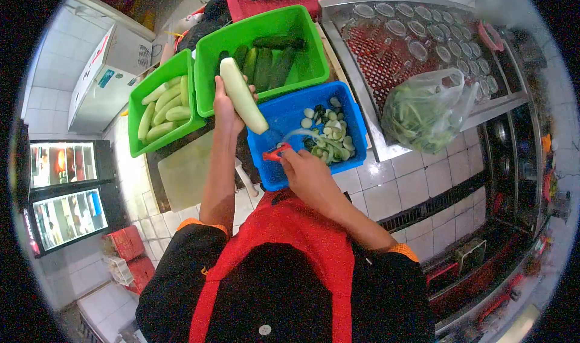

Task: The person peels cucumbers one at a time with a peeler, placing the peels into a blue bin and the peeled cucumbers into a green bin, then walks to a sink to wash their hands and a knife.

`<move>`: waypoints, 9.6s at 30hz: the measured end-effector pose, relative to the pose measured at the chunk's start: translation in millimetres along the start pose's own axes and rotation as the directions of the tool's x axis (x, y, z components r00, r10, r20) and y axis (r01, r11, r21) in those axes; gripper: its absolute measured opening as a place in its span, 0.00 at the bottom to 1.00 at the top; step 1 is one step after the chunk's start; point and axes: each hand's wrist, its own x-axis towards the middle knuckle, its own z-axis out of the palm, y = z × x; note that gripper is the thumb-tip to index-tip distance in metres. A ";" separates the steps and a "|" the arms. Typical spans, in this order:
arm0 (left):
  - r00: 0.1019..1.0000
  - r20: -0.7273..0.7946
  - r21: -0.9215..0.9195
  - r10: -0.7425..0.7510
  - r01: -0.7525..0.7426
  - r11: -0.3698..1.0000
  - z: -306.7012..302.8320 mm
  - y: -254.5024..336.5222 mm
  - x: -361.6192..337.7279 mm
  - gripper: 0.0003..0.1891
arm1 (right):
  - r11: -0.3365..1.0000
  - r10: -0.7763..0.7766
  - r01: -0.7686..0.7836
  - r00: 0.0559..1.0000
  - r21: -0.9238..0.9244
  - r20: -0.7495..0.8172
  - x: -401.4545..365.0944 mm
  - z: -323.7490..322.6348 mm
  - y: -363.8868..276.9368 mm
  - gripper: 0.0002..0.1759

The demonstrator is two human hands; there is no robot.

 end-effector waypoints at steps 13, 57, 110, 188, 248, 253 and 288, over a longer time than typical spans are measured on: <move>0.982 0.134 0.190 -0.132 0.105 0.976 38.5 -15.9 -22.8 0.28 | 0.964 -0.252 0.262 0.848 -0.045 -0.467 96.9 -58.0 -23.2 0.05; 0.960 0.198 0.257 -0.198 0.144 0.956 36.2 -17.1 -35.3 0.33 | 0.966 -0.258 0.221 0.872 -0.135 -0.417 81.3 -65.6 -34.5 0.07; 0.987 0.132 -0.005 -0.087 0.088 0.996 40.3 -21.4 -26.4 0.27 | 0.976 -0.212 0.174 0.900 -0.133 -0.382 84.0 -33.0 -33.0 0.05; 0.980 0.164 0.653 0.110 -0.192 0.733 -52.1 46.6 174.8 0.32 | 0.776 0.473 -0.408 0.881 0.481 -0.015 -24.1 -52.3 52.9 0.14; 0.917 0.399 0.418 -0.014 -0.168 0.893 40.1 5.7 -71.1 0.28 | 0.944 -0.327 0.304 0.794 -0.131 -0.512 60.8 -80.9 -49.1 0.06; 0.921 0.389 0.529 0.006 -0.229 0.817 30.6 11.4 -68.3 0.34 | 0.955 -0.281 0.288 0.804 -0.069 -0.524 66.2 -75.7 -52.1 0.07; 0.929 0.326 0.251 -0.176 0.095 0.963 33.7 -13.9 -42.9 0.33 | 0.947 -0.320 0.292 0.825 -0.135 -0.465 80.7 -76.6 -46.7 0.06</move>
